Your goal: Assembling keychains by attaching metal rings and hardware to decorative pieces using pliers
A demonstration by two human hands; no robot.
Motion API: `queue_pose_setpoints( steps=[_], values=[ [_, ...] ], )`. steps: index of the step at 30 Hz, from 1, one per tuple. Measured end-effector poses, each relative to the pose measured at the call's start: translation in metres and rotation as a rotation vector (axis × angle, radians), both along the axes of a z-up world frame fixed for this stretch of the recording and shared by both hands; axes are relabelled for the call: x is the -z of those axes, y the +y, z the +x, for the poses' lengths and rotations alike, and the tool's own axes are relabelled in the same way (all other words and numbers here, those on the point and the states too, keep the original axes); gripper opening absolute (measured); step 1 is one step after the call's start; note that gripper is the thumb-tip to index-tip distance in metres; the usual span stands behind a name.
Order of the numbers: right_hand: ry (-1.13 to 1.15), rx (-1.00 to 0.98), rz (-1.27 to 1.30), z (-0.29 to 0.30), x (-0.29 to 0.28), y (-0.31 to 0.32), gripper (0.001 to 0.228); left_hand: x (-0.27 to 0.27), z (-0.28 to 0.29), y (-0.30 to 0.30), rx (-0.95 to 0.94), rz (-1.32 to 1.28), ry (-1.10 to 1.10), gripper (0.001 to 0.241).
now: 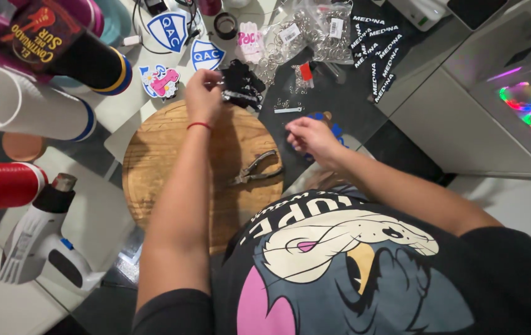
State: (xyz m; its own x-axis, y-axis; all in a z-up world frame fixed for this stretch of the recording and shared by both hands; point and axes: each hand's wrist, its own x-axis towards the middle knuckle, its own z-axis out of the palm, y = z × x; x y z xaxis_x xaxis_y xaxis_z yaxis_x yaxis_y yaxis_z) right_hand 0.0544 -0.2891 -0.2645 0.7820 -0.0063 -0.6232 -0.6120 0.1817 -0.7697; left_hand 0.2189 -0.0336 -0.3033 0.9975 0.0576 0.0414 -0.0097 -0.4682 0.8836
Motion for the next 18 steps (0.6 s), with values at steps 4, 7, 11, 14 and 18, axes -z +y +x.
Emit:
queue_pose_setpoints(
  steps=[4, 7, 11, 14, 18],
  values=[
    [-0.007, -0.021, -0.101, -0.018, -0.002, -0.027, 0.017, -0.018, -0.008, 0.024, -0.044, 0.333, -0.029, 0.018],
    [-0.007, 0.0, -0.177, -0.028, -0.018, -0.04, 0.014, -0.021, -0.017, 0.018, -0.082, 0.419, -0.027, 0.021],
    [-0.046, 0.031, -0.186, -0.024, 0.0, -0.044, 0.013, -0.011, -0.03, -0.027, 0.13, 0.345, -0.311, 0.01],
    [-0.133, 0.017, -0.19, -0.016, 0.021, -0.04, 0.013, -0.014, -0.05, -0.064, 0.318, 0.376, -0.33, 0.007],
    [-0.233, 0.011, -0.207, -0.01, 0.017, -0.033, 0.012, 0.018, -0.061, -0.091, 0.462, 0.582, -0.267, 0.008]
  ],
)
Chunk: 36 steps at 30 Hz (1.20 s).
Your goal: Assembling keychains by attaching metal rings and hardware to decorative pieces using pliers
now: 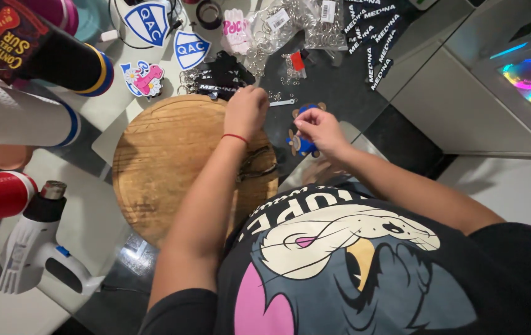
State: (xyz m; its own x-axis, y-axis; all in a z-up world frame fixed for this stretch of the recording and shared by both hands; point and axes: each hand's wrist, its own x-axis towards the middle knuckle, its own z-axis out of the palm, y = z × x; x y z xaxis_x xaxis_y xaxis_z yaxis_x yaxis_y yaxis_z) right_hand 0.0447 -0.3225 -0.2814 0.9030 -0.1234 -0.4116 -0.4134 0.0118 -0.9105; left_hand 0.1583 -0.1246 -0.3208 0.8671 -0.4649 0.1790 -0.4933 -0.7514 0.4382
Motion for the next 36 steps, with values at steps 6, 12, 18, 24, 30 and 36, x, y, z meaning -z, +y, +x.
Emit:
queue_pose_setpoints(
  steps=[6, 12, 18, 24, 30, 36],
  values=[
    [-0.012, 0.064, 0.015, -0.007, 0.005, -0.019, 0.012, -0.016, 0.011, -0.009, -0.048, 0.096, 0.079, 0.018],
    [-0.027, 0.026, -0.11, -0.015, 0.013, -0.038, 0.01, 0.024, 0.03, -0.025, -0.152, 0.163, 0.298, 0.007],
    [-0.442, -0.255, -0.682, 0.067, -0.023, -0.011, 0.01, -0.003, 0.019, -0.019, -0.102, 0.061, 0.306, 0.002],
    [-0.788, -0.499, -0.966, 0.162, 0.028, 0.032, 0.014, 0.029, 0.011, -0.015, -0.064, 0.003, 0.055, 0.006],
    [-0.675, -0.615, -1.148, 0.169, 0.012, 0.034, 0.014, 0.013, 0.001, -0.007, -0.101, 0.107, -0.07, 0.011],
    [-0.498, -0.501, -1.054, 0.176, 0.029, 0.019, 0.028, 0.024, 0.0, -0.012, -0.096, 0.064, -0.204, 0.01]
  ],
)
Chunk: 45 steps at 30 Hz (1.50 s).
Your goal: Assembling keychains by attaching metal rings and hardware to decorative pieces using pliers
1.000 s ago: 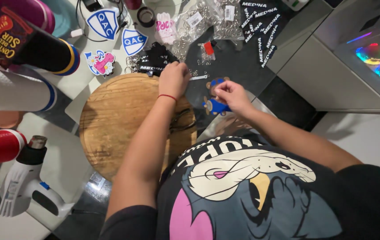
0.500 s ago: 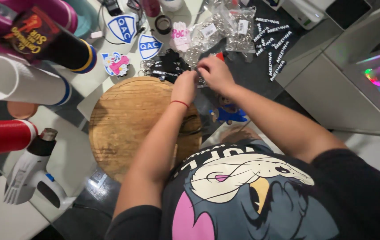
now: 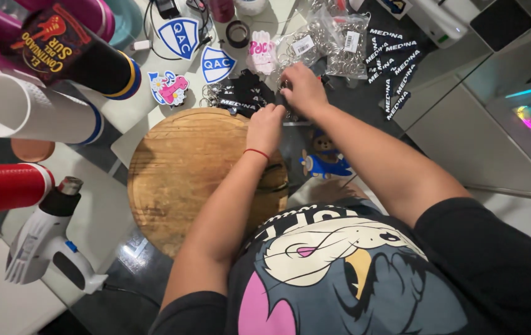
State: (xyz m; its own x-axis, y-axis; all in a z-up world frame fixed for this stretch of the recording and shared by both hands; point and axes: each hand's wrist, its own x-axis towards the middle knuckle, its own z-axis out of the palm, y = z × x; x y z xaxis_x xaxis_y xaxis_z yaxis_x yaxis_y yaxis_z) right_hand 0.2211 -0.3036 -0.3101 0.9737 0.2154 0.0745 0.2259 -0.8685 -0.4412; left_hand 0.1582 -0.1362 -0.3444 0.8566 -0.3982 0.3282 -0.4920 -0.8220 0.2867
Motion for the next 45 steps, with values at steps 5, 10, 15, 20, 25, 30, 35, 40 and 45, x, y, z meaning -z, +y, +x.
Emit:
queue_pose_setpoints(
  steps=[5, 10, 15, 20, 25, 30, 35, 40, 45],
  values=[
    [0.045, 0.088, 0.029, -0.005, -0.004, 0.003, 0.024, 0.016, -0.002, -0.006, -0.005, 0.061, -0.073, 0.009],
    [0.027, 0.124, 0.02, -0.008, -0.01, 0.006, 0.013, -0.002, -0.006, -0.003, 0.037, -0.075, 0.063, 0.007],
    [-0.158, -0.421, -0.237, 0.004, -0.037, 0.014, 0.016, -0.03, -0.011, -0.002, 0.105, -0.27, 0.246, 0.003],
    [0.006, -0.583, -0.471, 0.01, -0.065, 0.024, 0.026, -0.038, -0.022, 0.003, 0.092, -0.294, 0.277, 0.006],
    [-0.657, -0.601, -0.261, 0.012, -0.021, -0.003, 0.013, -0.015, -0.024, 0.009, 0.111, -0.296, 0.146, 0.021],
    [-0.477, -0.508, -0.267, 0.004, -0.036, -0.022, 0.017, -0.018, -0.027, 0.005, 0.022, -0.398, 0.286, 0.024],
    [-0.471, -0.48, -0.226, 0.002, -0.028, -0.023, 0.016, -0.033, -0.032, 0.009, -0.025, -0.414, 0.317, 0.03],
    [-0.427, -0.499, -0.171, 0.003, -0.023, -0.017, 0.013, -0.03, -0.035, 0.019, -0.056, -0.363, 0.334, 0.031],
    [-0.204, -0.309, 0.104, 0.007, -0.019, -0.028, 0.007, -0.023, -0.039, 0.026, -0.11, -0.416, 0.476, 0.026]
  ],
)
